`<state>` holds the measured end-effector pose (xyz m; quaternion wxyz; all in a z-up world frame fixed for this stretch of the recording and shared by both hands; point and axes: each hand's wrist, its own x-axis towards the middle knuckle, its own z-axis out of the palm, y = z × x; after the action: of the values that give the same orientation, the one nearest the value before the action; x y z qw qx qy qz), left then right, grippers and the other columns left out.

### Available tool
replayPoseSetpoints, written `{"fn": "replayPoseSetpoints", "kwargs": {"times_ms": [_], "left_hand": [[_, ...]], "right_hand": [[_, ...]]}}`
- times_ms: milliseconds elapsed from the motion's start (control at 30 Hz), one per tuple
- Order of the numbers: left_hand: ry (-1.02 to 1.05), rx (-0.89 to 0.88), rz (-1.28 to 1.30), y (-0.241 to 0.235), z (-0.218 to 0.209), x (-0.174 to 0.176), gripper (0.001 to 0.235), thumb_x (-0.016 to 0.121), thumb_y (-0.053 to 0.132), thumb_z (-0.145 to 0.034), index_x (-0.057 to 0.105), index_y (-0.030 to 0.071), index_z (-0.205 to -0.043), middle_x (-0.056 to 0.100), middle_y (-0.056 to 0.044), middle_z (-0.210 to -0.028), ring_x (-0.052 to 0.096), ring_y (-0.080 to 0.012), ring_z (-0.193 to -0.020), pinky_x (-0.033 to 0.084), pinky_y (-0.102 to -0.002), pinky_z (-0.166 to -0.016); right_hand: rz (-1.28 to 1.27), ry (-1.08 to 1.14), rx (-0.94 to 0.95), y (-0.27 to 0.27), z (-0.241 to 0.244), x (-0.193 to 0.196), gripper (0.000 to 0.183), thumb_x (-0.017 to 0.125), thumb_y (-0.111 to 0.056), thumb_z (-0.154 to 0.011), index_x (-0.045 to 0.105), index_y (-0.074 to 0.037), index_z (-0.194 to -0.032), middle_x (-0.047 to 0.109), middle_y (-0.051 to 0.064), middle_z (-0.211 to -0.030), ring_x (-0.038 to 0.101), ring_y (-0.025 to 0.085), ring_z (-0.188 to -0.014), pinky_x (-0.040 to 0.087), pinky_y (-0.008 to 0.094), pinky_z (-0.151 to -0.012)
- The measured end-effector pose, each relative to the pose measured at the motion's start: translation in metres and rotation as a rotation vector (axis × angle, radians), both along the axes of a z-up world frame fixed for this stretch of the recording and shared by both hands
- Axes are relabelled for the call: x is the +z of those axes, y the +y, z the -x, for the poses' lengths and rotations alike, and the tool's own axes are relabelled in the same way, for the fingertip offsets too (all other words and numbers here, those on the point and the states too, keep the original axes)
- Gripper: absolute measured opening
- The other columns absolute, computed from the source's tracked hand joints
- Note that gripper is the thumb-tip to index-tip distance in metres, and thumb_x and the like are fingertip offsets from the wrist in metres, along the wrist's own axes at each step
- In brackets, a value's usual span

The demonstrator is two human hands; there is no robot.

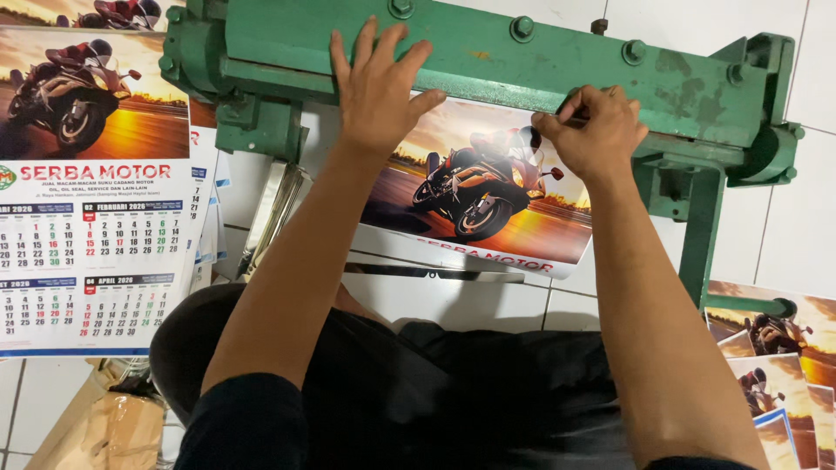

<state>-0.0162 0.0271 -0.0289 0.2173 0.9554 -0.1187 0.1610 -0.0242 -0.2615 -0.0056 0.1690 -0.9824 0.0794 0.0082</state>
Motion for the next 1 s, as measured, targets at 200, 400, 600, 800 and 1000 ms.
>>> {"fn": "replayPoseSetpoints", "kwargs": {"times_ms": [200,400,600,800,1000], "left_hand": [[-0.189,0.022,-0.058,-0.002,-0.001,-0.009,0.051,0.084,0.050,-0.074,0.068,0.016,-0.109,0.058,-0.007,-0.120,0.044,-0.0407,-0.123,0.020,-0.073,-0.099],[-0.070,0.064,-0.060,-0.006,-0.001,0.007,0.054,0.089,0.045,-0.068,0.063,0.018,-0.107,0.054,-0.007,-0.121,0.041,-0.0366,-0.122,0.018,-0.073,-0.100],[0.017,0.027,-0.019,-0.007,0.000,0.014,0.053,0.086,0.045,-0.074,0.058,0.018,-0.109,0.050,-0.009,-0.129,0.035,-0.0390,-0.125,0.012,-0.074,-0.101],[0.126,0.024,-0.005,-0.011,0.005,0.030,0.067,0.083,0.047,-0.063,0.051,0.021,-0.116,0.043,-0.010,-0.136,0.029,-0.0399,-0.130,0.007,-0.076,-0.102],[0.052,0.035,-0.017,-0.009,0.004,0.012,0.052,0.077,0.051,-0.076,0.060,0.022,-0.116,0.048,-0.009,-0.136,0.031,-0.0414,-0.131,0.008,-0.075,-0.102]], "right_hand": [[0.010,-0.100,0.022,0.015,0.006,0.009,0.034,0.078,-0.057,-0.070,0.060,-0.027,-0.074,0.056,0.001,-0.098,0.049,0.031,-0.105,0.032,0.047,-0.083],[0.221,0.072,-0.202,0.077,0.012,0.020,0.101,0.074,-0.086,-0.057,0.047,-0.005,-0.112,0.041,0.014,-0.118,0.041,0.037,-0.112,0.035,0.052,-0.088],[0.147,0.070,-0.339,0.088,0.008,0.012,0.098,0.079,-0.074,-0.055,0.040,-0.004,-0.111,0.039,0.009,-0.118,0.037,0.033,-0.118,0.040,0.056,-0.085],[0.045,0.076,-0.456,0.093,0.004,0.008,0.094,0.084,-0.066,-0.054,0.037,-0.006,-0.111,0.037,0.008,-0.120,0.040,0.031,-0.119,0.040,0.055,-0.088],[0.156,0.035,-0.282,0.076,0.012,0.006,0.102,0.077,-0.084,-0.060,0.041,-0.003,-0.112,0.041,0.012,-0.118,0.038,0.037,-0.118,0.034,0.054,-0.090]]}}
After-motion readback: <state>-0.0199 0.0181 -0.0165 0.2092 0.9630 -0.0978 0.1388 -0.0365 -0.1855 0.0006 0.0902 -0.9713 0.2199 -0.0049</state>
